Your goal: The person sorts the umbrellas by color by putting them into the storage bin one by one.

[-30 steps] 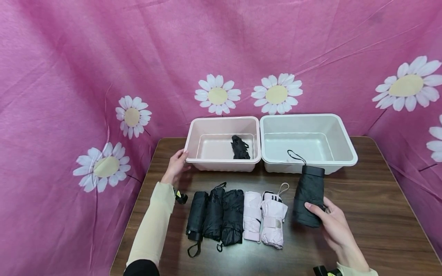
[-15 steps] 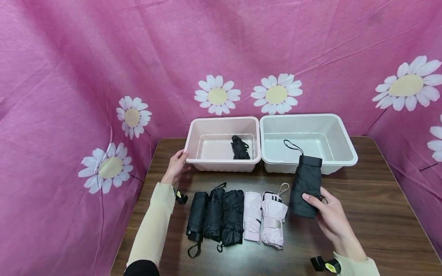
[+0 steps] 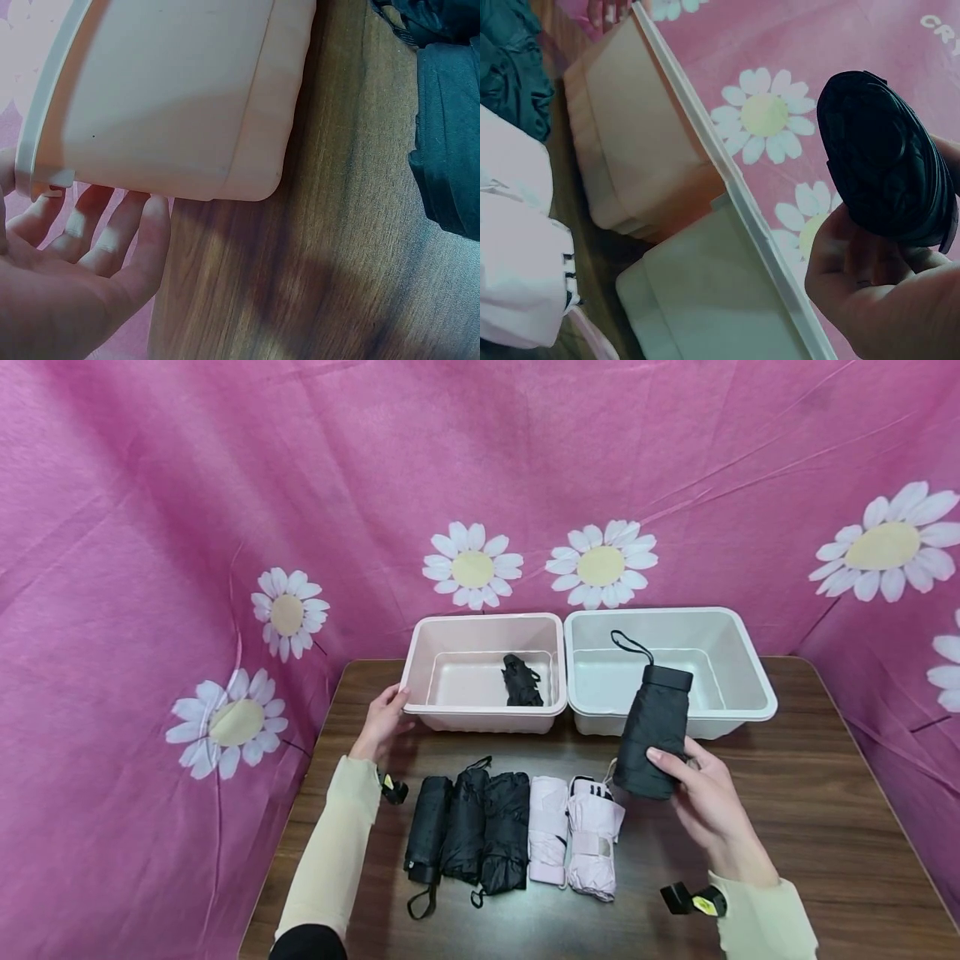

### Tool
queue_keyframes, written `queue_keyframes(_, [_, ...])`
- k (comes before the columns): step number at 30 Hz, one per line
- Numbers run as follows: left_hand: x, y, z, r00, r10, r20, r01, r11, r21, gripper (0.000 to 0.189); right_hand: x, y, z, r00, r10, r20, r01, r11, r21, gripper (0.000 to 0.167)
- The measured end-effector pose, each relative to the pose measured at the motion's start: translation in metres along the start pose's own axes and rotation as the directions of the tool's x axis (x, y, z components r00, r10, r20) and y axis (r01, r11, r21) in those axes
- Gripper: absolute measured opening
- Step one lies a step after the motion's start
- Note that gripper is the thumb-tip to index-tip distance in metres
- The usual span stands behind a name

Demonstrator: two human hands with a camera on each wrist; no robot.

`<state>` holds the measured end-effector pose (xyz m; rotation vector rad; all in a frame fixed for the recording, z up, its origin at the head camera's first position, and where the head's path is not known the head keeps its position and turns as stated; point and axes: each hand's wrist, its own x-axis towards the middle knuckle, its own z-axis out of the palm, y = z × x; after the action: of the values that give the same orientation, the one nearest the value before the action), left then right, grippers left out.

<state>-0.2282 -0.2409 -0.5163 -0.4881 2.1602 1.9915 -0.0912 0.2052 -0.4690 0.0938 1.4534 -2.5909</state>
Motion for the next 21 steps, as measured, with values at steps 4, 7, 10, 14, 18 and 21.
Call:
queue_keyframes(4, [0.001, 0.000, 0.000, 1.000, 0.000, -0.007, 0.000, 1.000, 0.010, 0.045, 0.009, -0.003, 0.004, 0.999, -0.026, 0.019, 0.025, 0.999, 0.030, 0.032])
queue_keyframes(7, [0.001, 0.000, -0.001, 1.000, -0.010, -0.004, 0.010, 1.000, 0.005, 0.046, 0.014, -0.005, 0.006, 1.000, -0.026, 0.016, 0.026, 0.999, 0.035, 0.031])
queue_keyframes(10, [-0.001, 0.003, -0.001, 1.000, -0.026, 0.006, 0.026, 1.000, -0.011, 0.047, 0.018, -0.006, 0.010, 1.000, -0.016, 0.016, 0.015, 0.999, 0.052, 0.030])
queue_keyframes(14, [-0.010, 0.013, 0.001, 0.999, -0.043, 0.020, 0.043, 0.999, -0.010, 0.047, 0.024, -0.009, 0.015, 1.000, -0.006, 0.021, 0.004, 0.997, 0.071, 0.030])
queue_keyframes(18, [-0.016, 0.021, 0.003, 0.999, -0.038, 0.025, 0.038, 0.999, 0.013, 0.047, 0.031, -0.011, 0.020, 1.000, -0.008, 0.011, 0.007, 0.999, 0.053, 0.030])
queue_keyframes(21, [-0.012, 0.016, 0.001, 0.999, -0.030, 0.025, 0.030, 1.000, 0.005, 0.047, 0.037, -0.013, 0.024, 1.000, -0.010, -0.005, 0.011, 0.999, 0.033, 0.029])
